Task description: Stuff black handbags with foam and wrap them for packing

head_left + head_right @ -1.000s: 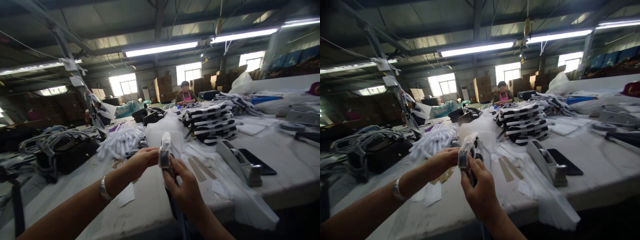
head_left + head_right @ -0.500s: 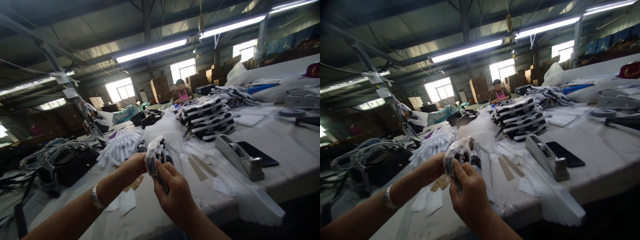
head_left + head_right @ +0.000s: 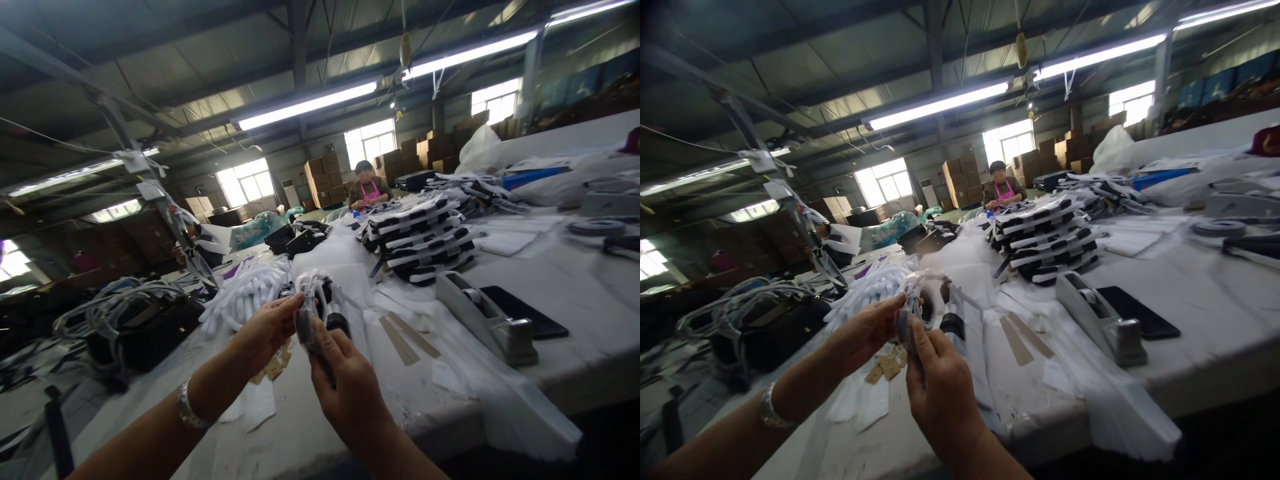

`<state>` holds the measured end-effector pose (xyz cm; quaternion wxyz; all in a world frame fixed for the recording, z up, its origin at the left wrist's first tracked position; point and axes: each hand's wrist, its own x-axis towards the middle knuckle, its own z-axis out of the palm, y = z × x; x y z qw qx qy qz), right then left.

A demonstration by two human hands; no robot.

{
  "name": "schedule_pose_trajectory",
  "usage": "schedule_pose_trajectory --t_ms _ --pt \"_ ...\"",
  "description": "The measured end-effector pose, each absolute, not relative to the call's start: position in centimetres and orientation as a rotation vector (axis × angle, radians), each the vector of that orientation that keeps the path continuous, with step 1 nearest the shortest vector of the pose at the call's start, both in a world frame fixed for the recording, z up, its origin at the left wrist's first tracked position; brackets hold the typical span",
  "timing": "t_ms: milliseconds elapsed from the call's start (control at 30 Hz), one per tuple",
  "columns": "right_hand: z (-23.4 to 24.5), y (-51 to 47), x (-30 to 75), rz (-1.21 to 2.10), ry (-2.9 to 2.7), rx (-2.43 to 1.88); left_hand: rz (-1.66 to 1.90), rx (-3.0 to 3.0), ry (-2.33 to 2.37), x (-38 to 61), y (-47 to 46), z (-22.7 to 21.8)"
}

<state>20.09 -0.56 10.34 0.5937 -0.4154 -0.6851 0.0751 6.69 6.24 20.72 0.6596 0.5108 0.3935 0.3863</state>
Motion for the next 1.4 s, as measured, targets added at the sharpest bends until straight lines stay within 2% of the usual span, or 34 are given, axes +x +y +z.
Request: schedule_pose_trajectory --t_ms 233,433,567,700,867,1000,1100,1400 --pt "8.5 -0.1 23.8 0.359 -1.472 -0.955 0.915 1.329 0.941 5.7 9.3 21.9" --pt "3.4 4.9 33.9 0.214 -1.524 -1.722 0.771 1.514 0.926 4.2 10.8 23.2" --pt "1.3 7.2 38.0 0.187 -1.492 -2.010 0.692 1.544 0.923 4.0 9.5 23.2" --pt "1.5 8.2 38.8 0.235 -1.480 -2.145 0.761 1.483 0.963 3.3 9.1 22.6" --pt "5.6 7.6 36.1 0.303 -1.590 -1.874 0.847 1.381 0.999 2.6 9.7 21.9" --pt "10.8 5.7 31.4 0.816 -1.590 -1.317 0.868 1.351 1.021 3.0 9.5 22.0" --pt "13.7 4.9 28.2 0.981 -1.603 -1.174 0.847 1.423 1.007 3.2 9.1 22.1" --pt "15.7 7.2 22.9 1.111 -1.415 -0.881 0.739 1.623 0.821 3.7 8.1 21.9"
